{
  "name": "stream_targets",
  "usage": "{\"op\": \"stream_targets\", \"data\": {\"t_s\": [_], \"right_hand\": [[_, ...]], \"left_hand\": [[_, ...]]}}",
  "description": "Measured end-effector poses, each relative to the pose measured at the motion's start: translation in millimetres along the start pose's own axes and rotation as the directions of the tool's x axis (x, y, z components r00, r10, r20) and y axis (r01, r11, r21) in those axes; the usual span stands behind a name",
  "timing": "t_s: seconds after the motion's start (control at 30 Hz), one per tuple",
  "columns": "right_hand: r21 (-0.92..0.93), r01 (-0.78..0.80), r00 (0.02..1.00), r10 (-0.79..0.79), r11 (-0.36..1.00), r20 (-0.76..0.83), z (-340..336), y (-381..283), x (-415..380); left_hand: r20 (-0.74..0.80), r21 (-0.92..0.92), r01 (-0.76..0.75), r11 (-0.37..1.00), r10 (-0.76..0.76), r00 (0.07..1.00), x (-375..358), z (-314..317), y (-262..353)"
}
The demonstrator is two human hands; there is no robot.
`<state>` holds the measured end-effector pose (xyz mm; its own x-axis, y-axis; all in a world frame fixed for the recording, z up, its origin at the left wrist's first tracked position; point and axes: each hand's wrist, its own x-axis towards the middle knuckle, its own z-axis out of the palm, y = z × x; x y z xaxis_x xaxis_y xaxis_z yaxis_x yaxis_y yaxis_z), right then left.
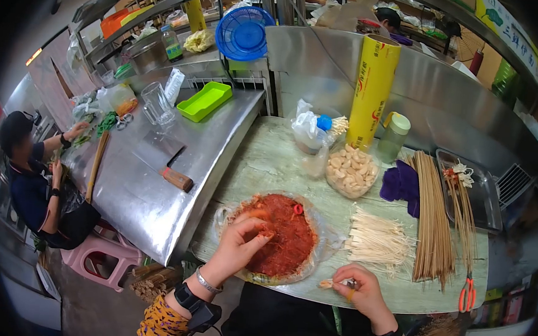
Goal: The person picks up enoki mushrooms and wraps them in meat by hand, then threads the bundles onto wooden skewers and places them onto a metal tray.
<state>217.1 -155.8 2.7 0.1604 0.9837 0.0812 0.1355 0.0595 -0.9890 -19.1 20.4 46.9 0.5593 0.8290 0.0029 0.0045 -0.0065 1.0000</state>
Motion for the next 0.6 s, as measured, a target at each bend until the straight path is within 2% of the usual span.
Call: {"op": "stream_targets", "data": {"t_s": [0.03, 0.07, 0.13, 0.17, 0.2, 0.27, 0.33, 0.37, 0.43, 0.6], "right_hand": [[-0.037, 0.037, 0.999, -0.037, 0.999, 0.012, -1, -10, 2], [-0.046, 0.028, 1.0, -0.027, 0.999, 0.01, -2, -20, 5], [-0.086, 0.054, 0.998, -0.052, 0.995, 0.019, -3, -42, 11], [-0.075, 0.044, 0.999, -0.043, 0.996, 0.022, -3, -51, 14], [-0.084, 0.038, 0.999, -0.037, 0.996, 0.018, -2, -60, 17], [-0.117, 0.161, 0.984, -0.15, 0.98, 0.092, 1, -76, 27], [-0.094, 0.194, 0.978, -0.184, 0.977, 0.101, 10, -83, 38], [-0.062, 0.231, 0.968, -0.223, 0.971, 0.116, 15, -86, 42], [-0.096, 0.254, 0.963, -0.243, 0.962, 0.116, 25, -90, 51], [-0.248, 0.378, 0.926, -0.362, 0.892, 0.107, 33, -76, 65]], "left_hand": [[0.004, 0.317, -0.224, 0.922, 0.235, 0.972, 1, -2, 1], [0.082, 0.591, -0.403, 0.699, 0.445, 0.892, 3, -2, 3], [0.041, 0.556, -0.43, 0.711, 0.494, 0.869, 1, 6, 10], [-0.015, 0.4, -0.281, 0.872, 0.313, 0.95, -2, 7, 9], [-0.032, 0.225, -0.104, 0.969, 0.113, 0.993, -3, 9, 7], [-0.034, 0.198, -0.058, 0.978, 0.066, 0.997, -8, 17, 2], [0.019, -0.161, 0.094, 0.983, -0.092, 0.996, -13, 26, 3], [0.031, -0.166, 0.095, 0.982, -0.091, 0.995, -16, 29, 3], [0.139, -0.341, 0.161, 0.926, -0.119, 0.983, -21, 34, 1], [0.135, -0.442, 0.186, 0.878, -0.14, 0.981, -29, 43, 1]]}}
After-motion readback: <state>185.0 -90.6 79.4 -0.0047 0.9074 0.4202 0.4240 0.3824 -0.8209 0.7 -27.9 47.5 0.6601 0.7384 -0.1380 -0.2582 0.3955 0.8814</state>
